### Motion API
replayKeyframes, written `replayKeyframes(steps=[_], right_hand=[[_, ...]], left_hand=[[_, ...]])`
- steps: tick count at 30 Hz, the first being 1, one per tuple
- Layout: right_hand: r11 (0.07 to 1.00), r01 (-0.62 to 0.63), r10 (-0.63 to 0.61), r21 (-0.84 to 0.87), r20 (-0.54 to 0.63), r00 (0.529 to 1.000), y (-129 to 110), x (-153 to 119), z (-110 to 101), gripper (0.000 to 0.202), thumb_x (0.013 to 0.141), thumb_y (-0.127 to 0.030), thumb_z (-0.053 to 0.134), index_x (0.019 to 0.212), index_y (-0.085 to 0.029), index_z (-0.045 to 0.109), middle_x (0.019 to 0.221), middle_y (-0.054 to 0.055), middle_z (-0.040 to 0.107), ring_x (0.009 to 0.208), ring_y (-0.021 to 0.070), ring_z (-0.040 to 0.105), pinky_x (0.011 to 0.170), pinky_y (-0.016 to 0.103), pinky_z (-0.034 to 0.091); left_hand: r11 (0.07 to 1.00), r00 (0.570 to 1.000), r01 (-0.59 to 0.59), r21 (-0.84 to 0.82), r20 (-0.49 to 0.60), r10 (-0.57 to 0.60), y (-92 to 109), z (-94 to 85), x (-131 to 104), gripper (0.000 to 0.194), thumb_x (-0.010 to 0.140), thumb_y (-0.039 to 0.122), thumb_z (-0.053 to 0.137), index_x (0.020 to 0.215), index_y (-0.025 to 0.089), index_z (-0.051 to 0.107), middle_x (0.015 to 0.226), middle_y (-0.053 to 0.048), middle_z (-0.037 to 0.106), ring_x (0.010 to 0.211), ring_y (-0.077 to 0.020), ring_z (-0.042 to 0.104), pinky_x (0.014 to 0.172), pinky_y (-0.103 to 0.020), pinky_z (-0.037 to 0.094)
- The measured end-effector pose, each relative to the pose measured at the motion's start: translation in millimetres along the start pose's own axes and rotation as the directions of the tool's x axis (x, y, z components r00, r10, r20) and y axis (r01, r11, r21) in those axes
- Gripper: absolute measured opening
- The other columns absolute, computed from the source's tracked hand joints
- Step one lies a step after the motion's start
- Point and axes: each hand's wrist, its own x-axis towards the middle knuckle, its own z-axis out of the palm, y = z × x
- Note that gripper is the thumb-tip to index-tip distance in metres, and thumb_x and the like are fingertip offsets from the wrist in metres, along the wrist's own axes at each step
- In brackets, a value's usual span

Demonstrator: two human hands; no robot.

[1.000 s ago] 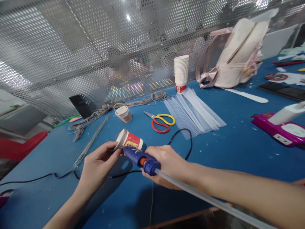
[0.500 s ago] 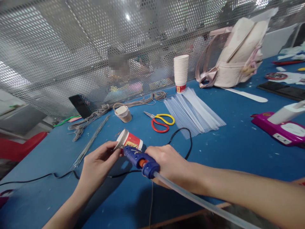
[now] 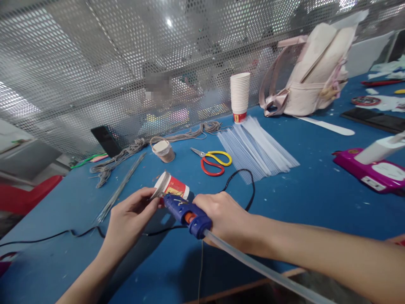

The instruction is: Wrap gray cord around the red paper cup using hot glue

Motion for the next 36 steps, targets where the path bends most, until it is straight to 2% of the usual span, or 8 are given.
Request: replayKeyframes(steps=[5, 10, 16, 19, 23, 27, 33, 36], right_hand=[[1.0, 0.013, -0.013, 0.014, -0.003, 1.0, -0.8, 1.4, 0.6, 0.005, 0.071, -0.018, 0.056, 0.076, -0.016, 0.056, 0.062, -0.001, 0.057, 0.049, 0.0088, 0.039, 0.046, 0.021, 0.026], [0.999, -0.015, 0.019, 0.051, -0.066, 0.998, 3.5, 1.1, 1.0, 0.006, 0.074, -0.022, 0.056, 0.075, -0.017, 0.055, 0.062, -0.001, 0.056, 0.051, 0.0096, 0.041, 0.049, 0.022, 0.03], [1.0, 0.009, -0.009, 0.017, 0.003, 1.0, -3.1, -0.5, 0.7, 0.005, 0.072, -0.018, 0.058, 0.077, -0.017, 0.056, 0.062, -0.001, 0.057, 0.05, 0.0084, 0.04, 0.047, 0.021, 0.027], [0.999, 0.043, -0.043, 0.019, -0.002, 0.999, -4.1, -0.5, 1.7, 0.007, 0.073, -0.019, 0.058, 0.079, -0.017, 0.057, 0.063, -0.001, 0.058, 0.05, 0.0086, 0.042, 0.047, 0.02, 0.028], [1.0, -0.007, 0.008, 0.024, -0.008, 1.0, -1.0, 0.9, 0.2, 0.004, 0.073, -0.019, 0.057, 0.076, -0.017, 0.055, 0.063, 0.0, 0.058, 0.051, 0.0092, 0.044, 0.048, 0.021, 0.03], [0.999, -0.01, 0.013, 0.05, -0.066, 0.998, -1.0, 2.5, -3.1, 0.007, 0.076, -0.023, 0.056, 0.073, -0.017, 0.054, 0.062, 0.0, 0.058, 0.052, 0.0103, 0.046, 0.051, 0.022, 0.034], [0.999, -0.028, 0.028, 0.041, 0.002, 1.0, -3.2, 0.8, -2.6, 0.005, 0.072, -0.019, 0.056, 0.076, -0.017, 0.056, 0.062, 0.0, 0.058, 0.05, 0.0101, 0.044, 0.048, 0.022, 0.033], [0.998, -0.038, 0.039, 0.057, -0.017, 0.999, -3.4, 1.9, -4.5, 0.006, 0.075, -0.023, 0.057, 0.076, -0.017, 0.055, 0.063, 0.0, 0.058, 0.052, 0.0107, 0.047, 0.05, 0.022, 0.035]], left_hand=[[1.0, 1.0, -0.02, 0.004, -0.004, 0.02, 0.6, -1.0, -0.6, 0.013, 0.076, 0.024, 0.058, 0.078, 0.017, 0.069, 0.072, -0.002, 0.069, 0.063, -0.0138, 0.061, 0.06, -0.023, 0.051], [1.0, 0.999, -0.031, 0.006, 0.014, 0.031, 1.8, -2.0, -0.6, 0.013, 0.077, 0.023, 0.057, 0.078, 0.017, 0.068, 0.071, -0.002, 0.068, 0.062, -0.0131, 0.061, 0.06, -0.023, 0.051], [0.998, 0.999, -0.051, 0.021, 0.01, 0.051, 0.2, -2.3, -1.4, 0.014, 0.078, 0.024, 0.057, 0.08, 0.016, 0.068, 0.073, -0.001, 0.067, 0.063, -0.0125, 0.06, 0.059, -0.021, 0.049], [0.997, 0.998, -0.066, 0.034, 0.004, 0.066, -0.6, -2.2, -1.0, 0.013, 0.077, 0.023, 0.058, 0.078, 0.016, 0.068, 0.072, -0.001, 0.067, 0.062, -0.0121, 0.059, 0.057, -0.02, 0.048], [0.999, 0.999, -0.041, 0.016, 0.01, 0.041, 1.0, -2.2, -0.3, 0.014, 0.077, 0.024, 0.057, 0.079, 0.016, 0.069, 0.071, -0.002, 0.068, 0.062, -0.0133, 0.06, 0.059, -0.022, 0.05], [0.999, 0.999, -0.043, 0.004, 0.015, 0.043, 1.4, -2.4, -0.4, 0.014, 0.077, 0.024, 0.057, 0.079, 0.017, 0.069, 0.071, -0.002, 0.068, 0.061, -0.0135, 0.061, 0.059, -0.022, 0.05], [0.998, 0.998, -0.062, 0.006, 0.007, 0.062, 1.0, -2.4, -0.2, 0.013, 0.076, 0.023, 0.056, 0.077, 0.017, 0.068, 0.071, -0.002, 0.067, 0.062, -0.0137, 0.061, 0.06, -0.022, 0.05], [0.997, 0.997, -0.073, 0.003, 0.015, 0.073, 0.8, -2.9, -0.1, 0.013, 0.076, 0.022, 0.056, 0.078, 0.017, 0.068, 0.071, -0.002, 0.067, 0.062, -0.0136, 0.061, 0.06, -0.022, 0.051]])
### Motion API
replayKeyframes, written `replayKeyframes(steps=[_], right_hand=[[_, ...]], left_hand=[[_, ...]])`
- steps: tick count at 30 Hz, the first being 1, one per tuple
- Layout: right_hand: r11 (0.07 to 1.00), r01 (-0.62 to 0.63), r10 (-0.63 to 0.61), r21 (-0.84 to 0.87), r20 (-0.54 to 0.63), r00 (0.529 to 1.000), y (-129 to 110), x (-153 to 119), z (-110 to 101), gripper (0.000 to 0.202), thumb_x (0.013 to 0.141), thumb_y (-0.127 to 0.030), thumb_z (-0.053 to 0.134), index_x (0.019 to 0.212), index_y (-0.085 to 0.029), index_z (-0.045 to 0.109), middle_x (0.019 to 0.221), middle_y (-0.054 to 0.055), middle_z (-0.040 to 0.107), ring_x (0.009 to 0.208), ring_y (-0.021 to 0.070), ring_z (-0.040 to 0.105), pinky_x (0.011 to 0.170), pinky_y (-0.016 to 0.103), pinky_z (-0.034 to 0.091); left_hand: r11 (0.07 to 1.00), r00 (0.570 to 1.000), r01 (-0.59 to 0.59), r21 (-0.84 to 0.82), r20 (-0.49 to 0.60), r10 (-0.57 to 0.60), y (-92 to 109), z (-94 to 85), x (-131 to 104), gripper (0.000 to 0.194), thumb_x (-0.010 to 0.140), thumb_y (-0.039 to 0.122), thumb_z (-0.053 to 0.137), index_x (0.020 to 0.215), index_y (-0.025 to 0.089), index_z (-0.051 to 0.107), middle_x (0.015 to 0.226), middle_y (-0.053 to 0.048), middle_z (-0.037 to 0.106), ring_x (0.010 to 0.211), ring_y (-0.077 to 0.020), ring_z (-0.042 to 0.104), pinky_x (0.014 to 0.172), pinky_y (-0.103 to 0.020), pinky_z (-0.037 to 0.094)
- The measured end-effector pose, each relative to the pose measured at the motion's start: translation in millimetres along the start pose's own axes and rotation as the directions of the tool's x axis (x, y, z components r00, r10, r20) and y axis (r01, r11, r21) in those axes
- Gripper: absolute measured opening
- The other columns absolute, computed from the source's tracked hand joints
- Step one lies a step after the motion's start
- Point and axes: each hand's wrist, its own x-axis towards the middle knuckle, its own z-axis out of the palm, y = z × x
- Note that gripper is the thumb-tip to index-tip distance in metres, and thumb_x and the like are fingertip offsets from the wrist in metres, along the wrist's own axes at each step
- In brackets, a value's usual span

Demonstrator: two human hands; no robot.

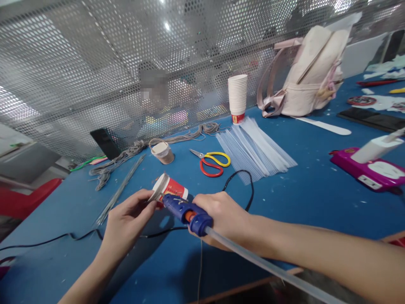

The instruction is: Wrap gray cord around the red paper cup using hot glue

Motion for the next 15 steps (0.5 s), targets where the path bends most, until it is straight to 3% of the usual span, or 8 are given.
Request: replayKeyframes(steps=[5, 11, 15], right_hand=[[0.999, -0.02, 0.022, 0.041, -0.049, 0.999, -3.6, 3.6, -4.8, 0.014, 0.079, -0.025, 0.056, 0.069, -0.018, 0.05, 0.059, -0.002, 0.053, 0.049, 0.0087, 0.044, 0.05, 0.02, 0.035], [1.0, -0.009, 0.009, 0.015, -0.016, 1.0, -3.4, 0.3, 0.5, 0.008, 0.074, -0.023, 0.059, 0.071, -0.018, 0.053, 0.059, -0.002, 0.055, 0.048, 0.0089, 0.044, 0.048, 0.021, 0.033], [1.0, 0.009, -0.007, 0.027, -0.062, 0.998, -1.3, 0.8, -0.2, 0.011, 0.076, -0.024, 0.058, 0.069, -0.018, 0.051, 0.058, -0.003, 0.053, 0.047, 0.0082, 0.041, 0.048, 0.02, 0.034]], left_hand=[[0.999, 0.999, -0.036, 0.005, -0.007, 0.036, -2.0, -1.5, -0.3, 0.017, 0.077, 0.02, 0.056, 0.085, 0.017, 0.07, 0.076, -0.002, 0.069, 0.066, -0.0137, 0.063, 0.061, -0.021, 0.052], [0.999, 1.0, -0.013, 0.035, -0.002, 0.013, -1.2, -2.2, -1.2, 0.019, 0.076, 0.021, 0.055, 0.086, 0.017, 0.072, 0.077, -0.003, 0.07, 0.066, -0.0145, 0.063, 0.063, -0.023, 0.052], [0.999, 0.999, -0.03, 0.04, 0.018, 0.03, -1.9, -2.4, -1.0, 0.02, 0.078, 0.021, 0.054, 0.087, 0.017, 0.072, 0.077, -0.003, 0.07, 0.067, -0.0147, 0.063, 0.063, -0.023, 0.053]])
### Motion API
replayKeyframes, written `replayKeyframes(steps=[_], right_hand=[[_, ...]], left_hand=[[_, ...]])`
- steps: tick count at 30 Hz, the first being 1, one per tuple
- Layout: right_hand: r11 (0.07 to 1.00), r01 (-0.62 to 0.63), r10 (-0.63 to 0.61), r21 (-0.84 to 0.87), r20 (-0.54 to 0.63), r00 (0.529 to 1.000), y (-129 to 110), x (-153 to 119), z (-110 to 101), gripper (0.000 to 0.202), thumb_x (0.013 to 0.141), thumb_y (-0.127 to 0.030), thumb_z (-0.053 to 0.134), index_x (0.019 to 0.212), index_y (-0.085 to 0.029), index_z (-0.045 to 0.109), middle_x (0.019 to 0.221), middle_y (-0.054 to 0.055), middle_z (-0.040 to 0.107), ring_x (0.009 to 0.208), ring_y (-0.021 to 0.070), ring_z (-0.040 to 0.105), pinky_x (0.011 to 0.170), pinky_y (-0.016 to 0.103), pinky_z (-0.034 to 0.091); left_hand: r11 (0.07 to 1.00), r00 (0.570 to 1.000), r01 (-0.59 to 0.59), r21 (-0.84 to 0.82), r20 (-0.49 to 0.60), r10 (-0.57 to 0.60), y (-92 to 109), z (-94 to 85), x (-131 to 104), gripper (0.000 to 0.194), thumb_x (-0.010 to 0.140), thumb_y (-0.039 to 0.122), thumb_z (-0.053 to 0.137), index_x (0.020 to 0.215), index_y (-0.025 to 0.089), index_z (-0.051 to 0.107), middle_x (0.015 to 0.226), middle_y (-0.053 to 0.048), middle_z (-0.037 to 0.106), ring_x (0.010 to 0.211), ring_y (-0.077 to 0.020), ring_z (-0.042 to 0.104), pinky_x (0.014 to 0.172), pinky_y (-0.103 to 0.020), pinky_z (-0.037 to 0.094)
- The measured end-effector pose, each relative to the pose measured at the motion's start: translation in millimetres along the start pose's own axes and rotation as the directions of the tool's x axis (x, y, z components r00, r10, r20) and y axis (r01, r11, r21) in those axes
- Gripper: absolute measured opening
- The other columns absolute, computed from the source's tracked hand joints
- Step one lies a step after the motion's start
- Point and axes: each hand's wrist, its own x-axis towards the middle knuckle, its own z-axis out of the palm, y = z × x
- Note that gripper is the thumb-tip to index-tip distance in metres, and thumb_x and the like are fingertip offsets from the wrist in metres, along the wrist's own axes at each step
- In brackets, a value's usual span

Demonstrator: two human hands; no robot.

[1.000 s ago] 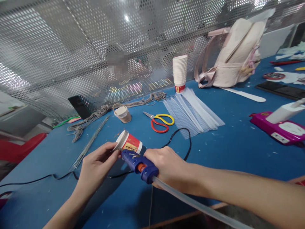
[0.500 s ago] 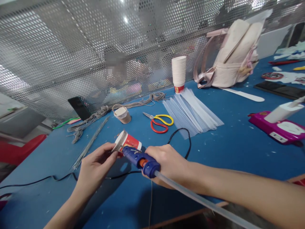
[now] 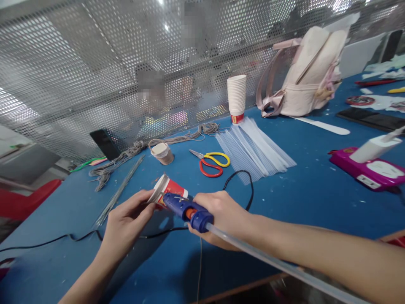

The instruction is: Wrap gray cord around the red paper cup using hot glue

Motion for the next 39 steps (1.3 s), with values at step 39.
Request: replayKeyframes(steps=[39], right_hand=[[0.987, -0.149, 0.147, 0.063, 0.036, 0.988, -9, 6, -10, 0.023, 0.078, -0.024, 0.056, 0.062, -0.019, 0.041, 0.053, -0.006, 0.042, 0.046, 0.007, 0.034, 0.048, 0.02, 0.03]], left_hand=[[0.998, 0.998, -0.054, -0.046, 0.017, 0.054, -10, -5.2, 1, 0.017, 0.077, 0.015, 0.053, 0.081, 0.018, 0.069, 0.074, 0.0, 0.068, 0.066, -0.0125, 0.061, 0.061, -0.02, 0.049]])
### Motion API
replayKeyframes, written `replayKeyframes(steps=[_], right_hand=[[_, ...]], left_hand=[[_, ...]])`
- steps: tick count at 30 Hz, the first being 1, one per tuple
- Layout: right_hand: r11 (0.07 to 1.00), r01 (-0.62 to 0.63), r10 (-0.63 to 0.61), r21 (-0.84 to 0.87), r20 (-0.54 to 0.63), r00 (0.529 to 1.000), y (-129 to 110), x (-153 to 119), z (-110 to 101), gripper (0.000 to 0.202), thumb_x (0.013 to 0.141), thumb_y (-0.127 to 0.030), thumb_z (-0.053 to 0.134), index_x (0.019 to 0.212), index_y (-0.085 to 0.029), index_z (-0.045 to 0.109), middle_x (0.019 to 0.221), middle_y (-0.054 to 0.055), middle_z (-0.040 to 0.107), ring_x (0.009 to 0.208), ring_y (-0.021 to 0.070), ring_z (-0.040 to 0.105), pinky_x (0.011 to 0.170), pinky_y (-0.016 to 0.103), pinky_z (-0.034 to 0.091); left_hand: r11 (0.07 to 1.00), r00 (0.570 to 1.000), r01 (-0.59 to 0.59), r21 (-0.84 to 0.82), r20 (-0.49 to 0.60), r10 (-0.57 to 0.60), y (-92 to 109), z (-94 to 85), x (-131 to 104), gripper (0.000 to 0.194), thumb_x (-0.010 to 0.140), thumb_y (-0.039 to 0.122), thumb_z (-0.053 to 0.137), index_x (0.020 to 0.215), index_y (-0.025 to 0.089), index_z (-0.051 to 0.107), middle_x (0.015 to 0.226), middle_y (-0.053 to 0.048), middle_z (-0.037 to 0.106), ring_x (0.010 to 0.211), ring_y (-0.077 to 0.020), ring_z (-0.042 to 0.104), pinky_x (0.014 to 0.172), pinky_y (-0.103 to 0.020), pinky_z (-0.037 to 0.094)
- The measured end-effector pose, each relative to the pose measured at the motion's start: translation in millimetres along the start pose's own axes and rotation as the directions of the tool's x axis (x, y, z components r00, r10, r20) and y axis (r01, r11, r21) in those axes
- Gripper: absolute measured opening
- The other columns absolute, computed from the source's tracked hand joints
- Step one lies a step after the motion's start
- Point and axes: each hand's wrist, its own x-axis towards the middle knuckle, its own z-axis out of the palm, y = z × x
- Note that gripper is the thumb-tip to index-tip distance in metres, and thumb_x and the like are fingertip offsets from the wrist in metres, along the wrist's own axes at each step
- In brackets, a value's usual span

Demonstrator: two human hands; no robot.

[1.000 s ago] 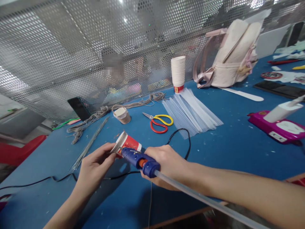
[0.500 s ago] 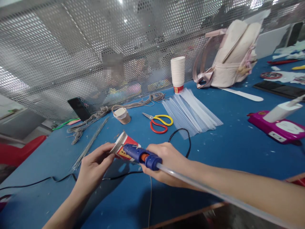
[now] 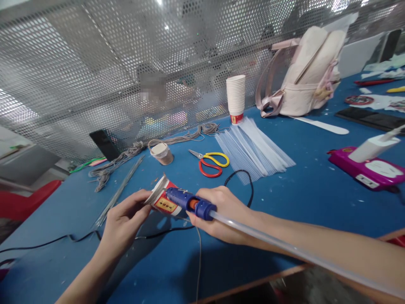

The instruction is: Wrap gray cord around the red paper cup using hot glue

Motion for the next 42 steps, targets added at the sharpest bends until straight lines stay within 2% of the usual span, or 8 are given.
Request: replayKeyframes(steps=[7, 18, 23, 30, 36, 42], right_hand=[[0.997, 0.071, -0.072, 0.032, 0.03, 0.997, 4, -5, 8, 0.017, 0.075, -0.024, 0.059, 0.066, -0.018, 0.046, 0.057, -0.005, 0.046, 0.048, 0.0072, 0.037, 0.049, 0.021, 0.03], [0.99, 0.137, -0.137, -0.036, 0.018, 0.99, 7, -7, 17, 0.008, 0.07, -0.019, 0.063, 0.073, -0.018, 0.055, 0.059, -0.004, 0.052, 0.049, 0.0075, 0.038, 0.047, 0.02, 0.029], [0.99, 0.141, -0.141, -0.028, 0.01, 0.99, 7, -6, 16, 0.007, 0.072, -0.022, 0.06, 0.072, -0.017, 0.055, 0.058, -0.003, 0.053, 0.047, 0.0077, 0.038, 0.046, 0.02, 0.029], [0.987, 0.155, -0.157, -0.049, -0.043, 0.987, 11, -6, 12, 0.012, 0.075, -0.026, 0.055, 0.068, -0.017, 0.051, 0.057, -0.002, 0.052, 0.048, 0.0086, 0.04, 0.047, 0.021, 0.03], [0.978, 0.17, -0.163, -0.121, 0.069, 0.984, 9, -10, 12, 0.006, 0.071, -0.019, 0.059, 0.076, -0.018, 0.056, 0.061, -0.003, 0.055, 0.049, 0.0087, 0.039, 0.047, 0.021, 0.027], [0.966, 0.211, -0.204, -0.147, 0.059, 0.977, 9, -11, 13, 0.008, 0.074, -0.021, 0.06, 0.081, -0.018, 0.058, 0.064, -0.001, 0.059, 0.05, 0.0095, 0.042, 0.048, 0.022, 0.026]], left_hand=[[0.999, 1.0, 0.025, -0.022, 0.012, -0.024, 2, 2.0, 1, 0.018, 0.077, 0.018, 0.053, 0.084, 0.017, 0.07, 0.077, -0.002, 0.07, 0.067, -0.0138, 0.063, 0.062, -0.022, 0.051], [1.0, 1.0, 0.006, 0.03, -0.029, -0.005, 6, 4.3, 0, 0.018, 0.076, 0.02, 0.057, 0.086, 0.016, 0.071, 0.077, -0.003, 0.07, 0.068, -0.0143, 0.064, 0.063, -0.022, 0.052], [1.0, 1.0, -0.008, 0.028, -0.028, 0.008, 5, 4.9, 0, 0.018, 0.077, 0.019, 0.056, 0.087, 0.017, 0.072, 0.077, -0.002, 0.07, 0.068, -0.0134, 0.064, 0.063, -0.021, 0.052], [0.999, 0.999, 0.033, 0.014, -0.007, -0.033, 5, 4.8, 0, 0.02, 0.078, 0.021, 0.054, 0.086, 0.017, 0.072, 0.077, -0.003, 0.07, 0.065, -0.0144, 0.064, 0.064, -0.025, 0.053], [0.999, 1.0, 0.019, 0.036, -0.018, -0.018, 9, 4.4, 0, 0.019, 0.077, 0.021, 0.055, 0.085, 0.018, 0.071, 0.076, -0.002, 0.069, 0.067, -0.0144, 0.063, 0.062, -0.023, 0.051], [0.998, 1.0, 0.003, 0.062, -0.025, -0.001, 9, 5.4, -1, 0.019, 0.078, 0.022, 0.056, 0.086, 0.017, 0.071, 0.074, -0.002, 0.068, 0.065, -0.0138, 0.061, 0.06, -0.023, 0.05]])
